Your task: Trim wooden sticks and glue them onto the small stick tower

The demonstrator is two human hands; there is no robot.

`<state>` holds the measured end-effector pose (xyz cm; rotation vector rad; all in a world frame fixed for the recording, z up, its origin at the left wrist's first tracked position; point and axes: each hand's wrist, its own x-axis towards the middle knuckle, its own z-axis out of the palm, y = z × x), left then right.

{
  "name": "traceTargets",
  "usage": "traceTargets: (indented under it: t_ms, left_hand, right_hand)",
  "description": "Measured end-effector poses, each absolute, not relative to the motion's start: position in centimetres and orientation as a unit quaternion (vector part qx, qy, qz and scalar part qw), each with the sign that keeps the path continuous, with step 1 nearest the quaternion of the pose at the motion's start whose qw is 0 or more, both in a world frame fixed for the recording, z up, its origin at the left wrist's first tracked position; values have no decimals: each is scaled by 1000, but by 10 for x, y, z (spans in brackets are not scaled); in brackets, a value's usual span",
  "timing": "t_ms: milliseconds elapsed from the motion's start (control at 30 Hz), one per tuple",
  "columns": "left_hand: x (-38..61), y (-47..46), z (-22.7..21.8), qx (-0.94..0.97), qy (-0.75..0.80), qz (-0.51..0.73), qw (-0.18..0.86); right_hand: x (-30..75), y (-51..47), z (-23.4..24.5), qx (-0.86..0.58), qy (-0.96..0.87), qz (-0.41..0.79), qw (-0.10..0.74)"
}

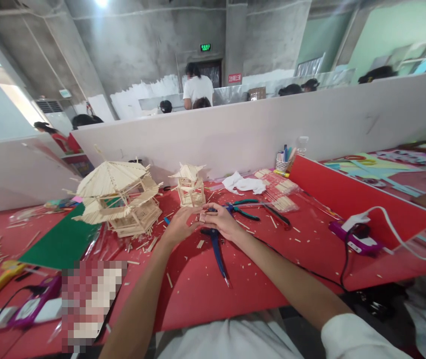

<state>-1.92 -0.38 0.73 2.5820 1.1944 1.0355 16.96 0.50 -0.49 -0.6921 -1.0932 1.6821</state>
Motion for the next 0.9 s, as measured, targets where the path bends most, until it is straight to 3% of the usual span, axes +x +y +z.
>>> traceTargets:
  t_ms: [500, 900]
  left_hand:
    - [-15, -8, 9, 847, 375, 372, 66]
    - [-17, -6, 6, 849, 377, 369, 42]
  right_hand:
    - [165, 3, -3, -278, -420, 689, 521]
    - [167, 5, -9, -274, -432, 708, 486]
